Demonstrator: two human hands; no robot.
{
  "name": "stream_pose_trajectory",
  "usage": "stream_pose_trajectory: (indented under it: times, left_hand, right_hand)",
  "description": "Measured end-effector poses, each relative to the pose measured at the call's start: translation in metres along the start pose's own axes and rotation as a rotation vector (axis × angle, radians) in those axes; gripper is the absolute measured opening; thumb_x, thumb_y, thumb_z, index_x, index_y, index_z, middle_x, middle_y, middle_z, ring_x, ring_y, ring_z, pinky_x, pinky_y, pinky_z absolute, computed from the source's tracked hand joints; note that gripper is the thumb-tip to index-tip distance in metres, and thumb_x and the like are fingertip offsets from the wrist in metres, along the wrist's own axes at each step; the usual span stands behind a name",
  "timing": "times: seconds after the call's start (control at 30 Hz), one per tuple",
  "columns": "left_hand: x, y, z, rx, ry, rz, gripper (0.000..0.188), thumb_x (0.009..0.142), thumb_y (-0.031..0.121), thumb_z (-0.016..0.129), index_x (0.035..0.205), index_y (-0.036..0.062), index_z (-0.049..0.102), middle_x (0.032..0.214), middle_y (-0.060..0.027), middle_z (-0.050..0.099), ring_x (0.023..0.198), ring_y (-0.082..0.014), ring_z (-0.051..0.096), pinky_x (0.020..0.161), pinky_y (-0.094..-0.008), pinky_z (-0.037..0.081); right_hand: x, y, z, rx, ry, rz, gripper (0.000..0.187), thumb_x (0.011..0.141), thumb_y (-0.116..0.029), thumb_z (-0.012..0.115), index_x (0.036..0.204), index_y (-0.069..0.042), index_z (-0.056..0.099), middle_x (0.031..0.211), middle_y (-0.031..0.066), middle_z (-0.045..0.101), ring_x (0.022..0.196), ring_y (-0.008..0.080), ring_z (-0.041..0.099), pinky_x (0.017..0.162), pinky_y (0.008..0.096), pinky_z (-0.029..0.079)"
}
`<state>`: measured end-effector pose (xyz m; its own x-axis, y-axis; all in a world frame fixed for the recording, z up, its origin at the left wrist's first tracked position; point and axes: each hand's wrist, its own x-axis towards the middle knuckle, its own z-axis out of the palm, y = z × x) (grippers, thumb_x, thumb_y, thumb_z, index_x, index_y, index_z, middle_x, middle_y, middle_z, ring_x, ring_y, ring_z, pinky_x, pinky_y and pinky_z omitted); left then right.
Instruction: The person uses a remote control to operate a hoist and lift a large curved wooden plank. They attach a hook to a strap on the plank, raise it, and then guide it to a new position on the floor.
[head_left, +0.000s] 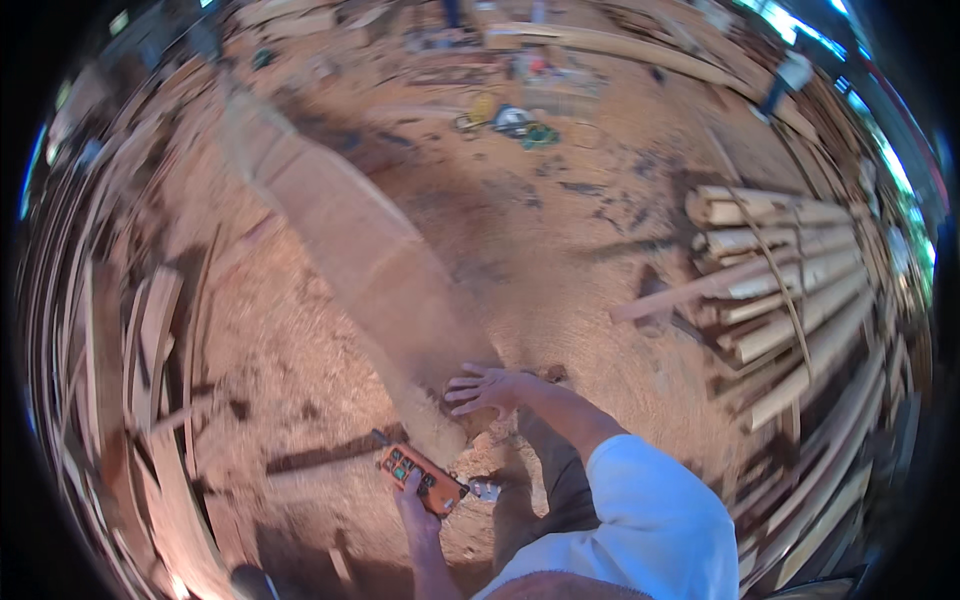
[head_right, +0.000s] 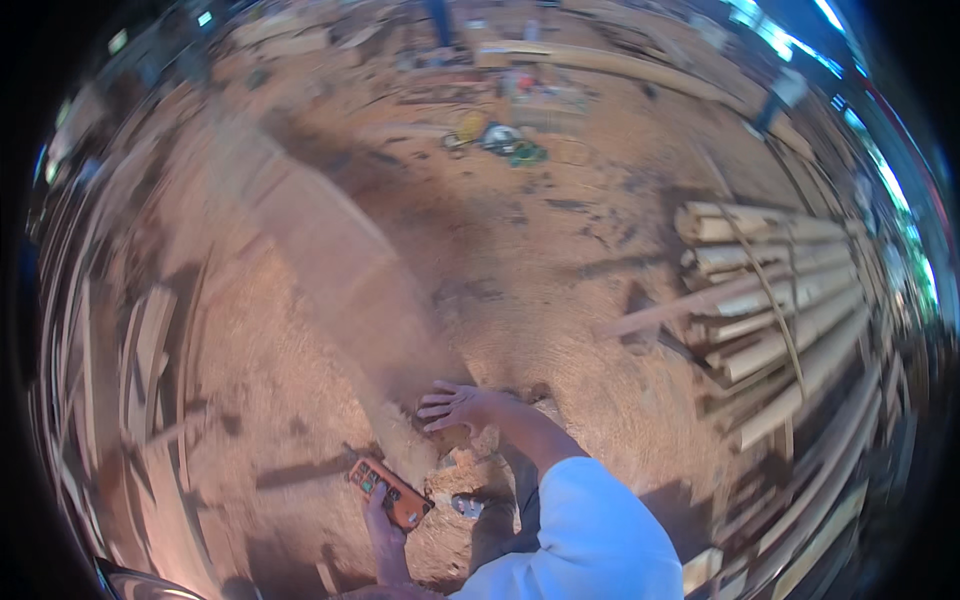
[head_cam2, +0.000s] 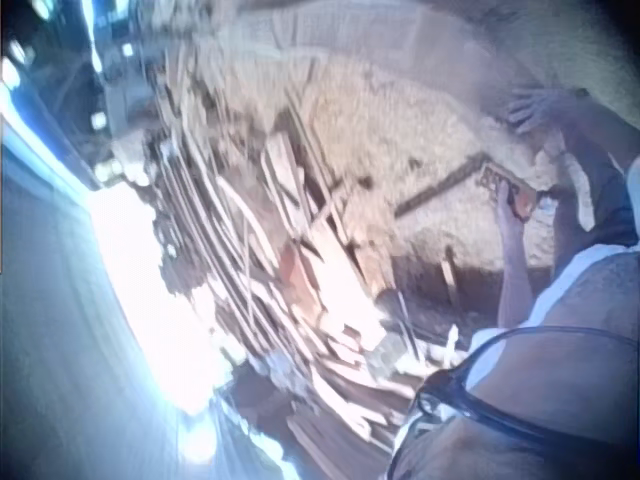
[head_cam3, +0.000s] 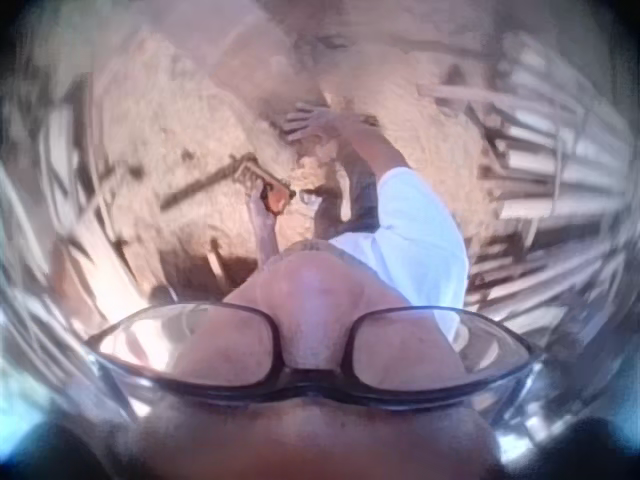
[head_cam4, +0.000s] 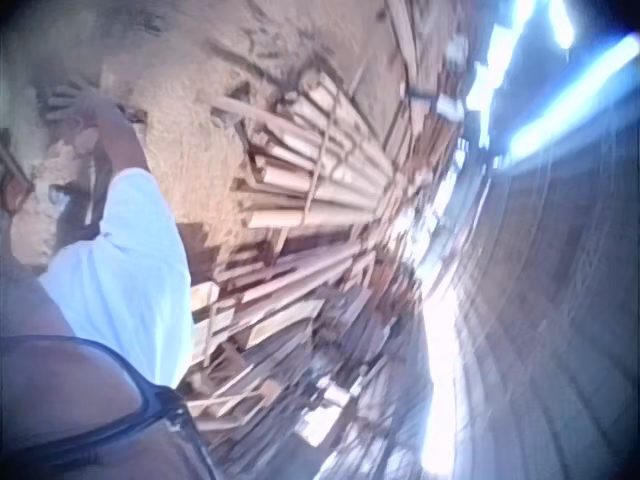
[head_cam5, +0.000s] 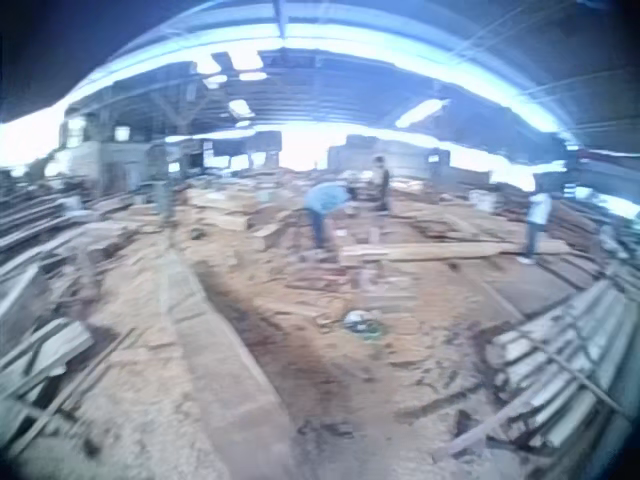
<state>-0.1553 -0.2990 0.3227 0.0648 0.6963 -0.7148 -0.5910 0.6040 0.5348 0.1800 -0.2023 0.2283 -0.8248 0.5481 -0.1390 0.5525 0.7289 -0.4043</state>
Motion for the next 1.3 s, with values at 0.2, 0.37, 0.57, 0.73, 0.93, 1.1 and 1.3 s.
stream_pose_trajectory:
  times: [0.2, 0.37, 0.57, 0.73, 0.93, 1.1, 1.3]
  left_hand:
    - [-0.005, 0.005, 0.030, 0.065, -0.002, 0.028, 0.034, 0.093, 0.003, 0.069, 0.126, 0.0039, 0.060, 0.108, -0.0086, 0.071, 0.092, -0.0205, 0.073, 0.079, -0.0373, 0.063]
    - [-0.018, 0.005, 0.033, 0.016, 0.010, 0.044, 0.033, 0.093, 0.001, 0.069, 0.124, 0.0040, 0.060, 0.106, -0.0073, 0.072, 0.090, -0.0189, 0.073, 0.080, -0.0363, 0.063]
    - [-0.022, 0.005, 0.045, 0.021, -0.034, 0.111, 0.033, 0.092, 0.001, 0.069, 0.124, 0.0050, 0.060, 0.106, -0.0070, 0.072, 0.091, -0.0189, 0.072, 0.081, -0.0366, 0.063]
    - [-0.018, 0.008, 0.071, 0.041, 0.004, 0.132, 0.032, 0.092, 0.004, 0.069, 0.122, 0.0059, 0.060, 0.104, -0.0073, 0.072, 0.090, -0.0196, 0.072, 0.081, -0.0371, 0.063]
    - [0.034, 0.024, 0.120, 0.020, -0.047, 0.191, 0.033, 0.092, 0.002, 0.068, 0.123, 0.0061, 0.061, 0.105, -0.0074, 0.071, 0.092, -0.0199, 0.072, 0.081, -0.0364, 0.063]
    - [0.083, 0.018, 0.189, 0.011, 0.009, 0.159, 0.035, 0.092, 0.002, 0.068, 0.125, 0.0056, 0.059, 0.106, -0.0077, 0.071, 0.092, -0.0206, 0.073, 0.081, -0.0374, 0.064]
    - [0.115, 0.016, 0.292, 0.021, 0.046, 0.119, 0.037, 0.092, 0.001, 0.068, 0.128, 0.0051, 0.058, 0.107, -0.0082, 0.072, 0.092, -0.0209, 0.073, 0.081, -0.0386, 0.064]
  right_hand:
    - [-0.009, 0.002, -0.048, -0.039, -0.129, 0.138, 0.116, 0.062, -0.041, 0.093, 0.161, -0.036, 0.034, 0.172, -0.0006, 0.024, 0.160, 0.0290, 0.017, 0.129, 0.0598, 0.008]
    - [-0.004, 0.005, -0.063, -0.097, -0.150, 0.200, 0.116, 0.064, -0.045, 0.093, 0.162, -0.039, 0.031, 0.173, -0.0022, 0.020, 0.160, 0.0292, 0.014, 0.128, 0.0634, 0.009]
    - [-0.021, 0.024, -0.078, -0.186, -0.176, 0.225, 0.119, 0.059, -0.051, 0.094, 0.161, -0.037, 0.034, 0.173, -0.0015, 0.020, 0.159, 0.0308, 0.015, 0.125, 0.0697, 0.007]
    - [-0.040, 0.052, -0.085, -0.191, -0.125, 0.210, 0.118, 0.059, -0.049, 0.093, 0.161, -0.037, 0.035, 0.173, -0.0008, 0.020, 0.160, 0.0314, 0.014, 0.124, 0.0701, 0.008]
    - [-0.035, 0.101, -0.091, -0.109, -0.022, 0.133, 0.116, 0.059, -0.049, 0.092, 0.161, -0.038, 0.035, 0.172, -0.0002, 0.022, 0.160, 0.0315, 0.015, 0.124, 0.0703, 0.008]
    - [-0.035, 0.132, -0.109, -0.045, 0.014, 0.100, 0.108, 0.063, -0.046, 0.091, 0.158, -0.038, 0.040, 0.170, -0.0006, 0.029, 0.158, 0.0299, 0.021, 0.126, 0.0685, 0.009]
    - [-0.031, 0.180, -0.123, 0.061, 0.075, 0.060, 0.099, 0.067, -0.045, 0.089, 0.155, -0.030, 0.046, 0.168, 0.0008, 0.032, 0.158, 0.0300, 0.022, 0.124, 0.0702, 0.010]
